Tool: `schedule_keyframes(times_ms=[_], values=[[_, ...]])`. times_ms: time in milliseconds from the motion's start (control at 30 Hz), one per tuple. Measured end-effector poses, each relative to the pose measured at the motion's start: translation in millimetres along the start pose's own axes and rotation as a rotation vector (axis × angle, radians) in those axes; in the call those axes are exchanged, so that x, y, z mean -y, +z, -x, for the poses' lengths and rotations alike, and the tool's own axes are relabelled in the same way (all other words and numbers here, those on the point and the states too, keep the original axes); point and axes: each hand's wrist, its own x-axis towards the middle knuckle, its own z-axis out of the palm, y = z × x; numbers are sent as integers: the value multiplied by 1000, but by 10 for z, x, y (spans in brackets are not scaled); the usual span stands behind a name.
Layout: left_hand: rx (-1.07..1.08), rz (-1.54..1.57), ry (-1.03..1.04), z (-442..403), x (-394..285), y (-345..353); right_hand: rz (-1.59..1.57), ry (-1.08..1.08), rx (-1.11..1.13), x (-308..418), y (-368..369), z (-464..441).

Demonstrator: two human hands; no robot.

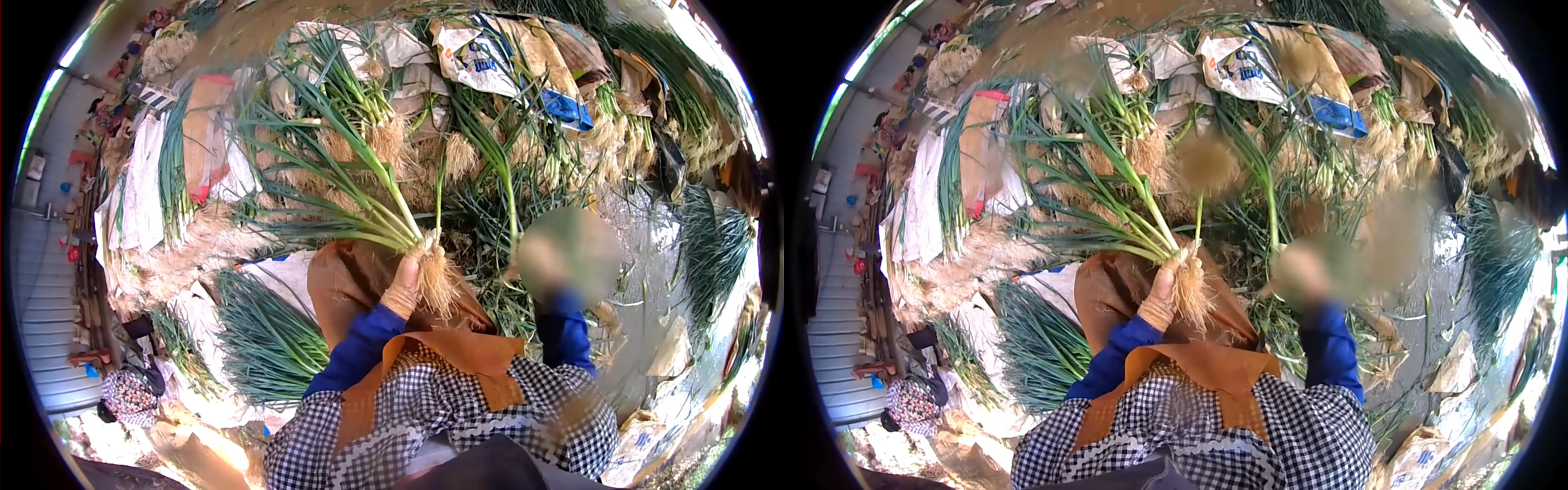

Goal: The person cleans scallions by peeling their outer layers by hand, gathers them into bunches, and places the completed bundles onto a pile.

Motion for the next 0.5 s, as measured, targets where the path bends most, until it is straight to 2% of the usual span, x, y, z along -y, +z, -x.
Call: schedule_keyframes(times_ms=[67,100,133,167,233,267,300,367,400,433,500], values=[[65,-5,-144,34,-51,-14,74,-101,165,-200,313,-97],[-97,-234,-24,149,-43,246,378,4,64,-161,629,-162],[-138,-176,-47,131,-4,201,484,-23,48,74,931,-160],[-181,-116,-71,129,28,133,730,-186,100,-31,1012,-241],[-129,-88,-106,162,39,103,1119,-644,-27,-78,1161,-294],[-156,-136,-77,160,43,75,1158,-682,-13,-76,1164,-293],[-184,-181,-50,171,60,80,1157,-679,-13,-53,1161,-264],[-215,-134,-60,175,114,103,1235,-740,181,17,1142,-165],[-161,-177,-51,127,140,22,1102,-655,211,68,1134,-86],[-108,-223,-43,83,167,-57,902,-817,321,109,1095,-38],[-71,-102,-14,35,212,-106,532,-572,462,182,909,179]])
